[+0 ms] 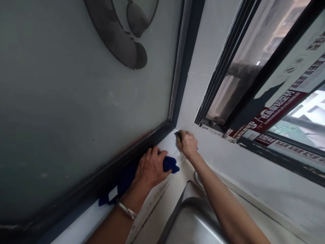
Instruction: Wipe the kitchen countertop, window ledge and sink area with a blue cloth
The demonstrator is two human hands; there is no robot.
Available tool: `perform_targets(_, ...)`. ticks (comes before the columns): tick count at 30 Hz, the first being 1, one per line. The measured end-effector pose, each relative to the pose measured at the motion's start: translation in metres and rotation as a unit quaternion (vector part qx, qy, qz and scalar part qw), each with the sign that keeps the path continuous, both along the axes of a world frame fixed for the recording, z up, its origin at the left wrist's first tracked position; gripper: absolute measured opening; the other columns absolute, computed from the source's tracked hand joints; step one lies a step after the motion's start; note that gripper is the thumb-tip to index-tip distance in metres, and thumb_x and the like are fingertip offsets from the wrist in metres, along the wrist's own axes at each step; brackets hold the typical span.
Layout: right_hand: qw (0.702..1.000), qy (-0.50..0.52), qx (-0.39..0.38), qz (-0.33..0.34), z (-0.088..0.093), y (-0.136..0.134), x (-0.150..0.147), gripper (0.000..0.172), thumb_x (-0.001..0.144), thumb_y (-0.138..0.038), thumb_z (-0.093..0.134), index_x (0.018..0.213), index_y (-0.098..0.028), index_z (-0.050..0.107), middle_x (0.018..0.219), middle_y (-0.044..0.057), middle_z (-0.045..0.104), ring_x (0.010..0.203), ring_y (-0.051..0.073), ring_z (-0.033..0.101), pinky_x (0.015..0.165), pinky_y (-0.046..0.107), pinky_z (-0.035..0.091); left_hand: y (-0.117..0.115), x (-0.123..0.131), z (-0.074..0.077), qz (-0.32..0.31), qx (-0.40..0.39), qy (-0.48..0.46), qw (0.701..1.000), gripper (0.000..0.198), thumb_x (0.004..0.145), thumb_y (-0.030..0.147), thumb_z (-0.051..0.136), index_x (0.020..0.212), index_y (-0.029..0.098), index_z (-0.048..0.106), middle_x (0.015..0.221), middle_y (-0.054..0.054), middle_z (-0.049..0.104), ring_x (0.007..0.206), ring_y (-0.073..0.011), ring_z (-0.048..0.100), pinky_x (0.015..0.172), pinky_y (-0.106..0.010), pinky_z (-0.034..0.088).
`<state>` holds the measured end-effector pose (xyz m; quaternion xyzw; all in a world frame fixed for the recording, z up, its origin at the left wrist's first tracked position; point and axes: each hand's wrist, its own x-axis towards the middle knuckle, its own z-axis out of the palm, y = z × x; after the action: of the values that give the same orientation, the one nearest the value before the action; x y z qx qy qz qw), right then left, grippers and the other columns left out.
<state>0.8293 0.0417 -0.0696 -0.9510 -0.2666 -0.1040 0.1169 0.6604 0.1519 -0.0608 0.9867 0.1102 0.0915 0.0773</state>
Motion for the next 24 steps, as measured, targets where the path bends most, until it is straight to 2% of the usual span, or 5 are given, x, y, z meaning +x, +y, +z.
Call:
perform_targets(3,0.999,-0.031,-0.029,-0.017,0.0,0.014,0.006,0.027,0.099,-0.021,0.046,0.116,-0.014,0.066,0.115,0.016,0.065,0.106,0.028,0.059,0.08,0.034,0.05,-0.001,-0.001,0.002,0.002,-0.003,0.003,1.0,0.053,0.079,0.052,0.08,0.124,0.029,0.062,0.124,-0.01,0.053,0.112,-0.0301,0.052,0.093,-0.045,0.051)
perform_targets(7,0.997,-0.058,-0.045,0.007,0.001,0.025,0.016,0.028,0.096,-0.017,0.047,0.112,-0.013,0.069,0.115,0.019,0.063,0.108,0.03,0.057,0.083,0.038,0.052,-0.002,-0.002,0.004,-0.002,-0.01,0.021,1.0,0.053,0.079,0.05,0.08,0.125,0.03,0.062,0.125,-0.009,0.053,0.112,-0.0302,0.051,0.094,-0.046,0.05)
perform_targets(11,0.995,-0.041,-0.075,0.06,0.006,0.024,0.023,0.031,0.097,-0.019,0.045,0.113,-0.013,0.07,0.12,0.018,0.06,0.111,0.03,0.055,0.085,0.038,0.053,-0.002,0.0,0.003,-0.005,-0.002,0.016,1.0,0.054,0.079,0.053,0.08,0.123,0.029,0.063,0.125,-0.009,0.052,0.112,-0.0306,0.051,0.093,-0.045,0.05)
perform_targets(17,0.99,-0.007,-0.108,0.091,0.017,0.019,0.025,0.031,0.096,-0.019,0.048,0.118,-0.015,0.069,0.128,0.016,0.058,0.119,0.029,0.053,0.085,0.034,0.054,-0.001,0.0,0.005,-0.001,0.0,0.017,1.0,0.053,0.08,0.051,0.079,0.125,0.029,0.063,0.126,-0.009,0.052,0.112,-0.0305,0.051,0.094,-0.046,0.051)
perform_targets(24,0.984,-0.017,-0.115,0.135,0.014,0.01,0.026,0.038,0.098,-0.019,0.045,0.131,-0.018,0.064,0.132,0.012,0.059,0.12,0.026,0.053,0.097,0.032,0.049,-0.002,-0.002,0.005,-0.008,0.013,0.001,1.0,0.052,0.08,0.052,0.079,0.123,0.028,0.063,0.123,-0.009,0.053,0.109,-0.0305,0.053,0.089,-0.047,0.053)
